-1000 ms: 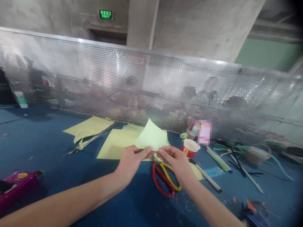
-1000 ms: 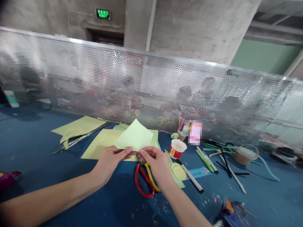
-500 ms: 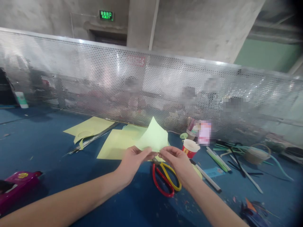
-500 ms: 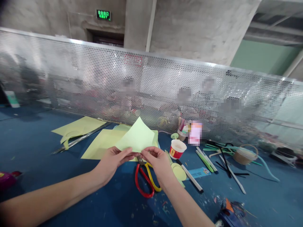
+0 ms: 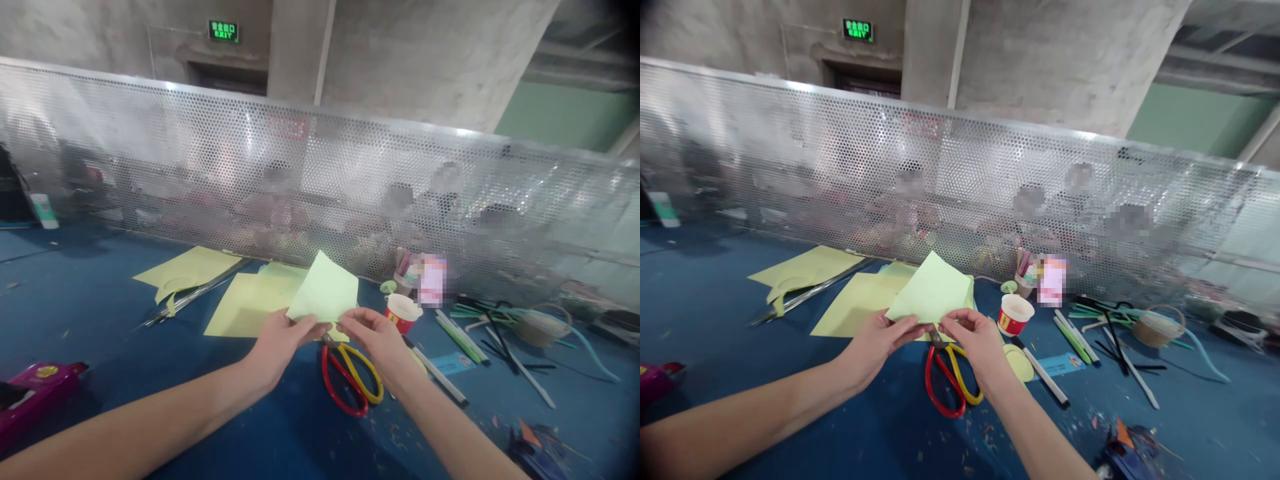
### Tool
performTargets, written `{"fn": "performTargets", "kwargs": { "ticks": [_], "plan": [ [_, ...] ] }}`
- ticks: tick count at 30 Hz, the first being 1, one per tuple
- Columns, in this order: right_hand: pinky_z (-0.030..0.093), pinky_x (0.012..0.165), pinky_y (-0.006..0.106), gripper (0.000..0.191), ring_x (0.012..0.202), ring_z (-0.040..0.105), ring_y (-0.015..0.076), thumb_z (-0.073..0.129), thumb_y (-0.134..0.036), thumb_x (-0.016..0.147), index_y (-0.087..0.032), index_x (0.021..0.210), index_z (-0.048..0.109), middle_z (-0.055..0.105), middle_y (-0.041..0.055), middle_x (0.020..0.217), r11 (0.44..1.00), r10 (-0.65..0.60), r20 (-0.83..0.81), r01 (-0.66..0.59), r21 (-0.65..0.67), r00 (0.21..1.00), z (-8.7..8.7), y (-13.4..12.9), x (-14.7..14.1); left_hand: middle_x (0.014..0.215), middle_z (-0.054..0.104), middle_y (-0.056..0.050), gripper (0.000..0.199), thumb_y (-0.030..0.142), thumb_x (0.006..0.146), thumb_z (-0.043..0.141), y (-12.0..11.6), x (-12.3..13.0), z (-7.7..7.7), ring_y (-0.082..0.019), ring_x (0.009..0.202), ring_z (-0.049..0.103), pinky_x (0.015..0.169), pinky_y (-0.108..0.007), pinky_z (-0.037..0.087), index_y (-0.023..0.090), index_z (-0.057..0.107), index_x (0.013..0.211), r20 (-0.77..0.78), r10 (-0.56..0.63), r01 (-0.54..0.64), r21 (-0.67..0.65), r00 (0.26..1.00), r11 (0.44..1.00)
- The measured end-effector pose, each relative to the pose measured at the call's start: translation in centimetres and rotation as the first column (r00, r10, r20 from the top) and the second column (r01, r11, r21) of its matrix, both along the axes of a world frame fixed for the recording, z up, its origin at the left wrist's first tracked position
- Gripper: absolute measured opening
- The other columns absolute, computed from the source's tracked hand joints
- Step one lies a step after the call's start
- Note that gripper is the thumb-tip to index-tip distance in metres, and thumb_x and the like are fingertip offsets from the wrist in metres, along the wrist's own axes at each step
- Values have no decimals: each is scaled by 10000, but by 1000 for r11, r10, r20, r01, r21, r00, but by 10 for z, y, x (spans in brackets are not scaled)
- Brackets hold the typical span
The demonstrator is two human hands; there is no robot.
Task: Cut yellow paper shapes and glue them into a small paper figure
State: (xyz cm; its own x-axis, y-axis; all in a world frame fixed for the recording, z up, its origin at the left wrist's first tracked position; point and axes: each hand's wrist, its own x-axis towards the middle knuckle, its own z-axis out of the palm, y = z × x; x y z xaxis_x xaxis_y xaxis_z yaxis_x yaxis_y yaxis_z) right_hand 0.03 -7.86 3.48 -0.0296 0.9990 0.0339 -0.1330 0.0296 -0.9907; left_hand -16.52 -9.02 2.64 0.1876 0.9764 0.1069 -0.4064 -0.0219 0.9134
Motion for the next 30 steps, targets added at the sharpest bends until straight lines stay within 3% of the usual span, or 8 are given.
{"fn": "performTargets", "kwargs": {
  "ticks": [7, 18, 30],
  "plan": [
    [481, 747, 251, 240, 695, 645, 138, 797, -309, 559, -158, 688, 661, 689, 9, 656, 1000, 11, -48, -12, -27, 999, -1, 0, 1, 1041, 689, -108, 368, 273, 742, 688, 0, 1, 1, -209, 944, 646, 926, -326, 470, 121, 644, 1074, 23, -85, 84, 47, 996, 995],
    [457, 666, 204, 297, 651, 631, 106, 791, -299, 597, -208, 789, 584, 674, -36, 605, 998, 67, -116, -67, 5, 991, -2, -4, -4, 947, 715, -104, 372, 315, 729, 691, -5, 1, 0, -237, 877, 668, 859, -355, 513, 102, 646, 1032, -101, 140, -137, 39, 985, 990],
    [469, 683, 222, 287, 649, 629, 115, 795, -330, 592, -189, 760, 609, 686, -12, 613, 998, 60, -93, -59, 8, 994, 0, -7, -6, 875, 731, -95, 352, 315, 706, 711, -8, 1, 7, -222, 801, 690, 753, -293, 549, 106, 662, 985, -121, 192, -192, 10, 974, 981]
  ]
}}
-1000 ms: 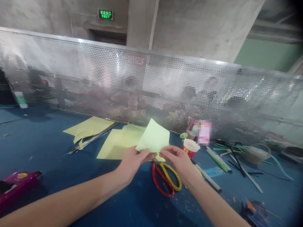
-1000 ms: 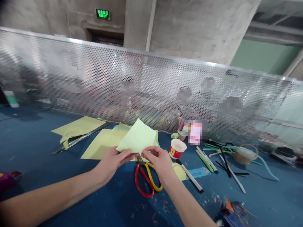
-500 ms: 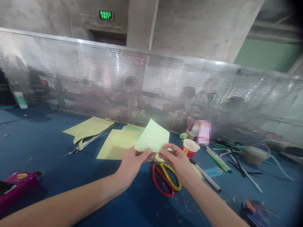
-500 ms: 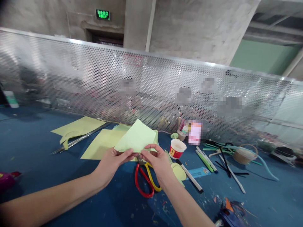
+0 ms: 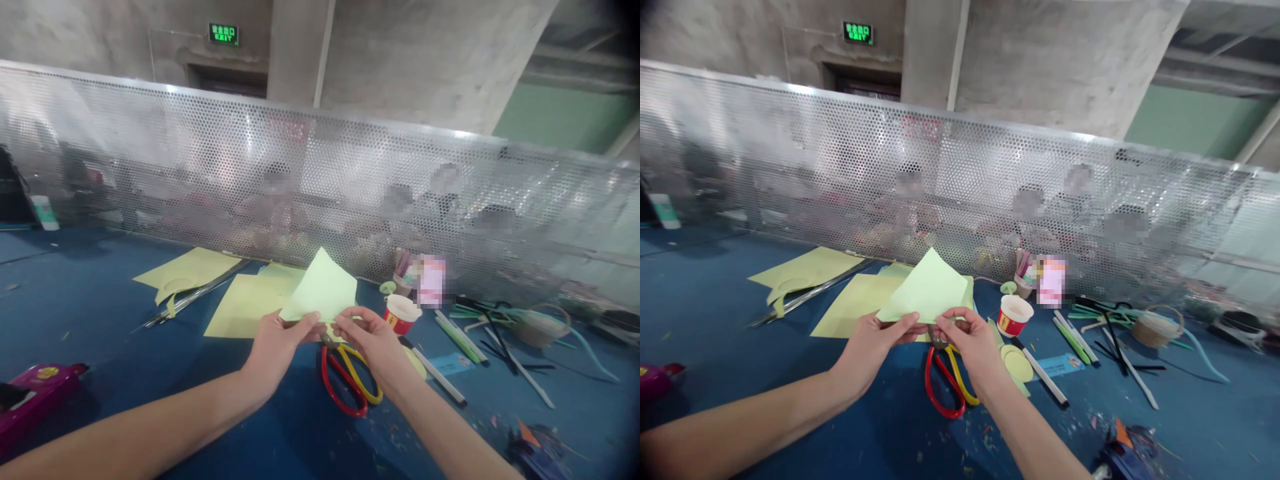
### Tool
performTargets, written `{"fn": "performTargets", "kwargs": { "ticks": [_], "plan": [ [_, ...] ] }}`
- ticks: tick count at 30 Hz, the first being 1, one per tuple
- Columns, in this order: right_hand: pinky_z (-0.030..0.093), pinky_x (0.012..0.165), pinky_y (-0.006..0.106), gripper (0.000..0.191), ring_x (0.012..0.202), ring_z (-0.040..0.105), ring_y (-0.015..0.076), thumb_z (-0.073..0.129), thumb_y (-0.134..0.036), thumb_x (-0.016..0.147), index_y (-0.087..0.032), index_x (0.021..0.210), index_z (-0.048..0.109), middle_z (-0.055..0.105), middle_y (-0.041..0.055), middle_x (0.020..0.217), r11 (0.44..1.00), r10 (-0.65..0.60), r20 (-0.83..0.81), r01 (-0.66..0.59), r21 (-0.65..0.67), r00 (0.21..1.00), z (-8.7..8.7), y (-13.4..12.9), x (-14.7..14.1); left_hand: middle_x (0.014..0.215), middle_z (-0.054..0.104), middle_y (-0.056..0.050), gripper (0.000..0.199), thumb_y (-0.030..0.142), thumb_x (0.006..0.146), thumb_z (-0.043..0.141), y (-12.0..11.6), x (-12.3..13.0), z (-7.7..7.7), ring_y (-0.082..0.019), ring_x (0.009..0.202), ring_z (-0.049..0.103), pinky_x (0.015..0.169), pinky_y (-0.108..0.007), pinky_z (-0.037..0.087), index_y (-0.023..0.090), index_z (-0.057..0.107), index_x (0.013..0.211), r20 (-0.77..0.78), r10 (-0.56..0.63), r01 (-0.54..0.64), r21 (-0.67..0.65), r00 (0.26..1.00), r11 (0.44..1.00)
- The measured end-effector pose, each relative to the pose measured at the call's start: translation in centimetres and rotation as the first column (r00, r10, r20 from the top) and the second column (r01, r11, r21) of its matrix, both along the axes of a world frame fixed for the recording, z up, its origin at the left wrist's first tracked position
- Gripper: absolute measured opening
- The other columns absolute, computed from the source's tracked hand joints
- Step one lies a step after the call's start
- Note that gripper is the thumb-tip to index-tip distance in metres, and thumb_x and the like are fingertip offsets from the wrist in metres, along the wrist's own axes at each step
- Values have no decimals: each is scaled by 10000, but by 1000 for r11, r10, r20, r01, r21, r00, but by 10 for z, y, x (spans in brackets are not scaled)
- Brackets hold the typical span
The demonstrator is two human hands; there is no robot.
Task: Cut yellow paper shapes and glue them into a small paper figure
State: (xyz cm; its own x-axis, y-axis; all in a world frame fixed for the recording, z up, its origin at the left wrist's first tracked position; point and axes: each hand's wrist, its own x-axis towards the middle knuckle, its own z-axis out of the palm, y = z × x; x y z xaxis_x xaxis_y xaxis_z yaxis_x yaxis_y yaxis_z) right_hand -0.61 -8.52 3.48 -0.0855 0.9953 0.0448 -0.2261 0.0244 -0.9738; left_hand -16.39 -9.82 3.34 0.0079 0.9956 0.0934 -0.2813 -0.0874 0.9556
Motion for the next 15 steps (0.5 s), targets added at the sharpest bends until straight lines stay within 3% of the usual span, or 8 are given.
{"fn": "performTargets", "kwargs": {
  "ticks": [10, 15],
  "plan": [
    [487, 674, 222, 268, 622, 629, 108, 802, -320, 565, -177, 710, 628, 686, -8, 615, 999, -37, -2, 37, -12, 999, 3, 3, 3, 879, 730, -101, 386, 410, 720, 680, 0, -1, -2, -251, 864, 678, 809, -345, 530, 123, 684, 979, 10, -82, 82, 33, 997, 996],
    [492, 673, 225, 248, 623, 641, 116, 797, -319, 574, -173, 693, 635, 690, 0, 614, 999, -32, 14, 33, -17, 999, 5, 2, 3, 806, 735, -95, 390, 457, 720, 660, 3, -2, -2, -268, 824, 685, 772, -348, 534, 126, 706, 920, -26, -37, 37, 14, 999, 999]
  ]
}}
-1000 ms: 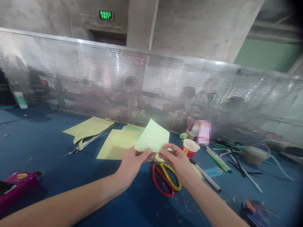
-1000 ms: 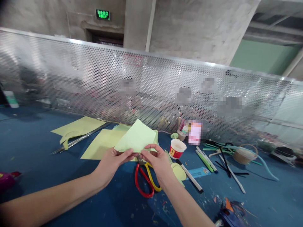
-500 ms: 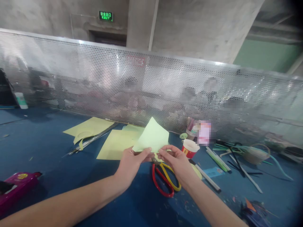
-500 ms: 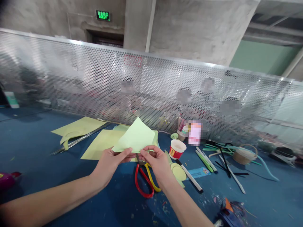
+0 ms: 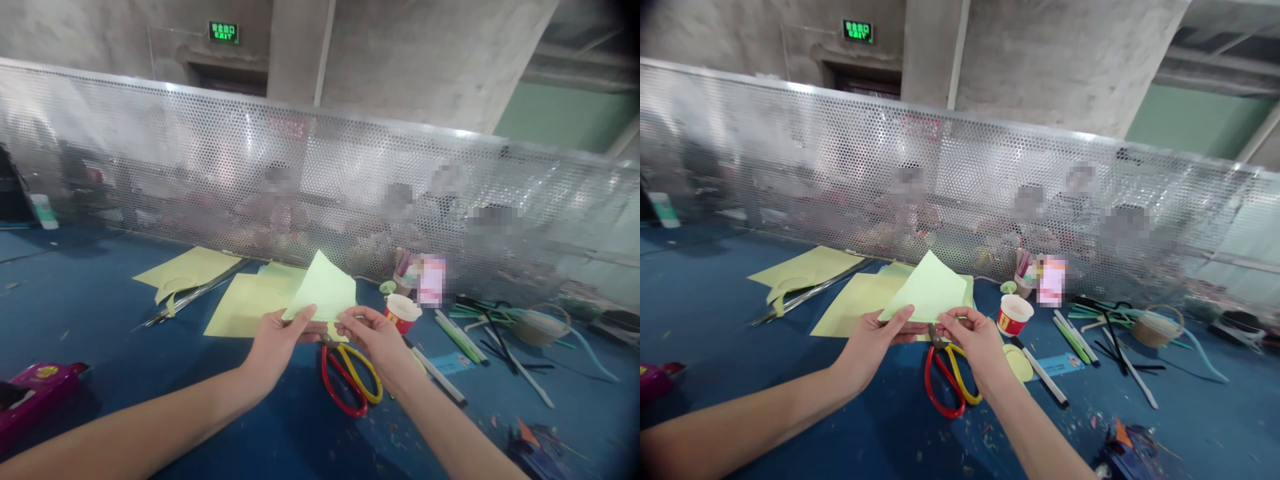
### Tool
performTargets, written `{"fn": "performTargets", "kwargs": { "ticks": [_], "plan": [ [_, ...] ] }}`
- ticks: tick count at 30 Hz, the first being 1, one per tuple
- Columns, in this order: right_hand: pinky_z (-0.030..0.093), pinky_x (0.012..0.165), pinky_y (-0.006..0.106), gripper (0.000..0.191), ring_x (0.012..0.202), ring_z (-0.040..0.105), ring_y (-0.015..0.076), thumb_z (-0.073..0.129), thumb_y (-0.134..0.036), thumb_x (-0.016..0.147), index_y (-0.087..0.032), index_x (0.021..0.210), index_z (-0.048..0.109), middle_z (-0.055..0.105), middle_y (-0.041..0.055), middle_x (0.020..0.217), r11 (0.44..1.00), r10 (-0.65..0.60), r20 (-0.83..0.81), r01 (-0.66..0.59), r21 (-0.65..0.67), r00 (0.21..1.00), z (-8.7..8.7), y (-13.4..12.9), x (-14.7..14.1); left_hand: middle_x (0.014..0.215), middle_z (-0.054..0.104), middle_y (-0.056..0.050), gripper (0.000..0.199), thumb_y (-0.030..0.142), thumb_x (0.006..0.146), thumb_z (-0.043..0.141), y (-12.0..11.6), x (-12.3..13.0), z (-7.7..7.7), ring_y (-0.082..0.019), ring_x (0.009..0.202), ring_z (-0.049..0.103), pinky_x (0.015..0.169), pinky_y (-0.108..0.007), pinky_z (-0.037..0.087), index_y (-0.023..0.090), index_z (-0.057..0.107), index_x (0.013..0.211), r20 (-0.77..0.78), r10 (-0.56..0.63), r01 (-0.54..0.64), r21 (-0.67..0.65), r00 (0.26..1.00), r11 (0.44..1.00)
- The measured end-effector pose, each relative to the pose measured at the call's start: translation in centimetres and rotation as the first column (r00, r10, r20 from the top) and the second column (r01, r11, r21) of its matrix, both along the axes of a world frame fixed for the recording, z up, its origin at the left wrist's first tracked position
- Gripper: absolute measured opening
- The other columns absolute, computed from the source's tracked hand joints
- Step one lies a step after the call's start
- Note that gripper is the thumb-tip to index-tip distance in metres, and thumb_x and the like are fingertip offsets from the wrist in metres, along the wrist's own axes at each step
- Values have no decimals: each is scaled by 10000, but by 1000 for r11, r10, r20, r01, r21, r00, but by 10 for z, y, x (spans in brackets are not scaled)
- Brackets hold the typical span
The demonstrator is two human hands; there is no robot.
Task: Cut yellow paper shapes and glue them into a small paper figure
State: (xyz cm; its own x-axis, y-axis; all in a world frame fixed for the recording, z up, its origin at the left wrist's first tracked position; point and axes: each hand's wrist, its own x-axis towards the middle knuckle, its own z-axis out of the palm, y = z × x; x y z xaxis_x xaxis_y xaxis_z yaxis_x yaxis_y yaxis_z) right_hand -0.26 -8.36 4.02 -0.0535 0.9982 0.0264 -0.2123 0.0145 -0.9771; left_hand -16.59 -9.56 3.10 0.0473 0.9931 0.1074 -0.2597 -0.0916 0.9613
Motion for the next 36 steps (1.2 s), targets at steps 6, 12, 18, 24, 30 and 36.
{"fn": "performTargets", "kwargs": {
  "ticks": [6, 12, 18, 24, 30, 36],
  "plan": [
    [487, 681, 211, 267, 619, 631, 96, 797, -333, 578, -170, 707, 628, 690, -5, 620, 1000, 0, 18, 0, 12, 1000, -2, 2, 2, 822, 728, -136, 493, 529, 783, 556, 4, -3, -3, -276, 839, 680, 816, -375, 523, 78, 683, 938, 81, -26, 30, -43, 996, 999],
    [489, 728, 256, 309, 659, 641, 123, 781, -379, 593, -163, 739, 615, 692, 13, 649, 998, -40, 103, 34, 62, 994, 2, 5, 9, 1065, 675, -131, 437, 466, 821, 546, 15, -12, 7, -257, 973, 638, 883, -360, 504, 96, 644, 1031, 174, -118, 113, 36, 978, 993],
    [476, 706, 299, 315, 671, 645, 170, 767, -399, 608, -169, 753, 607, 676, 21, 623, 985, -75, 244, 35, 167, 967, 0, 11, 18, 1096, 661, -117, 313, 223, 714, 719, 24, -19, 11, -223, 965, 645, 921, -323, 489, 137, 609, 995, 139, -299, 313, -91, 944, 946],
    [447, 662, 304, 326, 669, 639, 191, 713, -419, 670, -212, 846, 533, 636, -13, 605, 949, -161, 345, 49, 311, 925, 0, 12, 21, 1128, 637, -166, 432, 198, 700, 731, 22, -18, 5, -239, 968, 648, 958, -357, 457, 121, 567, 1092, 100, -358, 370, -139, 928, 919],
    [427, 629, 274, 467, 626, 616, 164, 708, -399, 678, -239, 995, 405, 629, -50, 602, 937, -193, 303, 83, 339, 933, -3, 12, 18, 1060, 669, -171, 487, 242, 660, 755, 20, -16, 2, -246, 945, 654, 906, -357, 471, 108, 580, 1093, -9, -386, 379, -170, 923, 910],
    [454, 715, 304, 566, 693, 633, 168, 743, -387, 633, -205, 1077, 442, 662, -24, 669, 977, -127, 224, 83, 196, 966, -1, 9, 14, 1015, 693, -135, 452, 243, 615, 755, 13, -15, 2, -266, 952, 640, 788, -342, 490, 149, 647, 1044, -221, -429, 396, -179, 876, 901]
  ]
}}
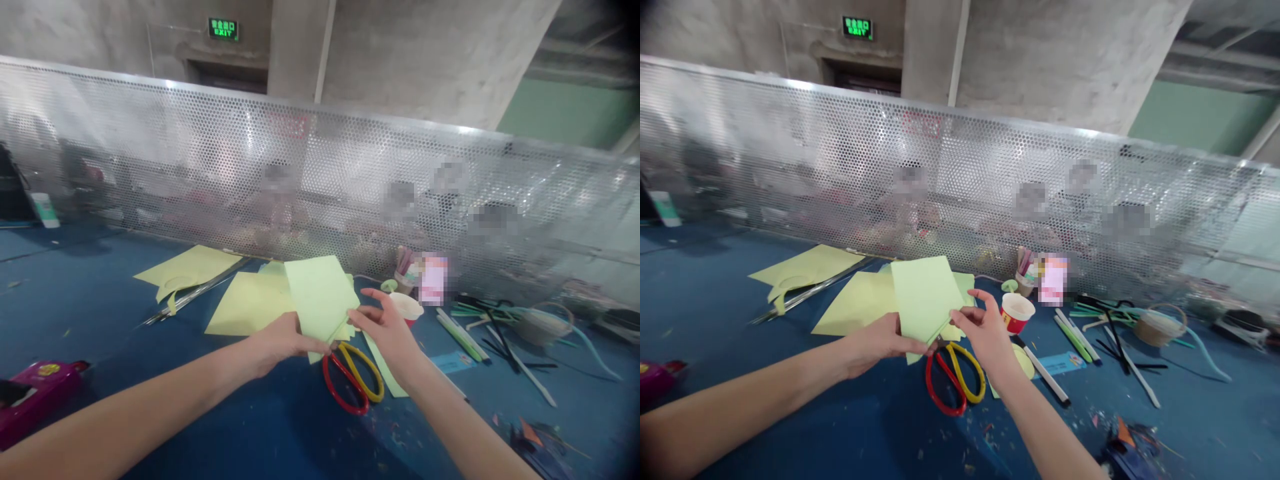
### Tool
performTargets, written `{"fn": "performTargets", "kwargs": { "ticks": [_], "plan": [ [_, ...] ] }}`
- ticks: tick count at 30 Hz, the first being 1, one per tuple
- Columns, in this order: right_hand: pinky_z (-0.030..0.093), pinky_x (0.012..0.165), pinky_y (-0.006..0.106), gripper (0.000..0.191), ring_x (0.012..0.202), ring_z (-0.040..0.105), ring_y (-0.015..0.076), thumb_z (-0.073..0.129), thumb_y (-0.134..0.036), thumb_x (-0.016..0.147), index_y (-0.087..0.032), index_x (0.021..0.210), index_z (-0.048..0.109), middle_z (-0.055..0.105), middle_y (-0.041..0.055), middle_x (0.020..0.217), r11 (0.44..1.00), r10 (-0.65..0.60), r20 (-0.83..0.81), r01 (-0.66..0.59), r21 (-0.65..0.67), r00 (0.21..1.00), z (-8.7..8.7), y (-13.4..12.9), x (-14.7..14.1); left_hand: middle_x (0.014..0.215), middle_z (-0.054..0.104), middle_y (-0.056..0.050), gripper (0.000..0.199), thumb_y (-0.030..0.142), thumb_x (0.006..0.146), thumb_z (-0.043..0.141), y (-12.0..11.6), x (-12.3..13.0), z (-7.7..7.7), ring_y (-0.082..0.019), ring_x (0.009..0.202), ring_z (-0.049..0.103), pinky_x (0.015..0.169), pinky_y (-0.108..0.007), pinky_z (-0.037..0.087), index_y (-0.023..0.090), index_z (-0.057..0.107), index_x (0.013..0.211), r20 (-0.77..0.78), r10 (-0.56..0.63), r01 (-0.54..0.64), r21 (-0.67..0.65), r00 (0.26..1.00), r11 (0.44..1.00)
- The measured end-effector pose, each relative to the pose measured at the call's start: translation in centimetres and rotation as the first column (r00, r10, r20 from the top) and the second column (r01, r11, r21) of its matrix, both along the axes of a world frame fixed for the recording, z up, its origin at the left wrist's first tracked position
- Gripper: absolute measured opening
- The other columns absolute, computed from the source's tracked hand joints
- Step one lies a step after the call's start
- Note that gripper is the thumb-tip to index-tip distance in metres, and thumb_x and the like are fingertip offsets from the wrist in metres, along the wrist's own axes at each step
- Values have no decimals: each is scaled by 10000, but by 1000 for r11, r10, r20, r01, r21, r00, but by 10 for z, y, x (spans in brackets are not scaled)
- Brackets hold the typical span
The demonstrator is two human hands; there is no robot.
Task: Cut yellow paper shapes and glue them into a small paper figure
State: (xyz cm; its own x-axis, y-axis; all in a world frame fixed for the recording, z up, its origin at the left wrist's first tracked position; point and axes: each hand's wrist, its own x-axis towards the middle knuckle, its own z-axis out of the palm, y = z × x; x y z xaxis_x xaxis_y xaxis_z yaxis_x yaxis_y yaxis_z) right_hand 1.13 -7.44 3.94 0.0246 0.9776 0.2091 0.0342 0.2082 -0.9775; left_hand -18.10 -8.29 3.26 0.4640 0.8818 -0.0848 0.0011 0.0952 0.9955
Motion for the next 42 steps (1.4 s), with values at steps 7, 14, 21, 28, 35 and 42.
{"fn": "performTargets", "kwargs": {
  "ticks": [7, 14, 21, 28, 35, 42],
  "plan": [
    [468, 742, 315, 439, 732, 642, 179, 750, -367, 621, -184, 981, 580, 689, 6, 721, 997, 30, 3, -30, -74, 1000, 5, -1, 1, 970, 697, -161, 350, 304, 753, 632, 0, -1, -4, -235, 866, 669, 792, -335, 499, 126, 649, 1054, 130, -103, 116, -95, 986, 989],
    [478, 793, 303, 375, 745, 633, 150, 759, -349, 626, -174, 931, 627, 693, 8, 764, 988, 76, -105, -89, -128, 992, 2, -2, -2, 856, 709, -127, 312, 243, 637, 735, 1, 1, -3, -211, 758, 661, 739, -320, 502, 124, 696, 923, 93, -3, 6, -33, 996, 999],
    [472, 847, 292, 266, 742, 640, 138, 770, -339, 617, -162, 791, 676, 705, 18, 774, 969, 159, -162, -186, -163, 974, 3, -5, -5, 803, 709, -91, 281, 273, 642, 742, 7, 1, -6, -175, 711, 634, 733, -301, 488, 130, 706, 881, 98, 109, -110, 11, 989, 994],
    [476, 861, 250, 258, 770, 638, 122, 802, -256, 568, -167, 782, 687, 702, -3, 775, 973, 102, -377, -171, -154, 921, -2, -4, -11, 934, 699, -98, 346, 261, 640, 761, 10, 2, -6, -159, 788, 640, 806, -281, 486, 111, 683, 941, 226, 171, -158, -74, 959, 985],
    [514, 775, 206, 251, 746, 658, 113, 799, -245, 579, -147, 781, 687, 714, 23, 837, 957, 102, -416, -203, -207, 903, -8, -5, -13, 925, 713, -71, 369, 234, 599, 763, 13, 0, -12, -210, 856, 645, 780, -300, 478, 144, 662, 942, 95, 217, -218, 2, 971, 976],
    [510, 796, 232, 246, 731, 661, 129, 786, -244, 589, -153, 797, 690, 720, 17, 776, 953, 112, -367, -205, -224, 924, -7, -8, -15, 964, 713, -61, 386, 221, 617, 749, 13, 0, -12, -228, 940, 634, 846, -310, 452, 173, 654, 988, 106, 250, -257, 58, 962, 965]
  ]
}}
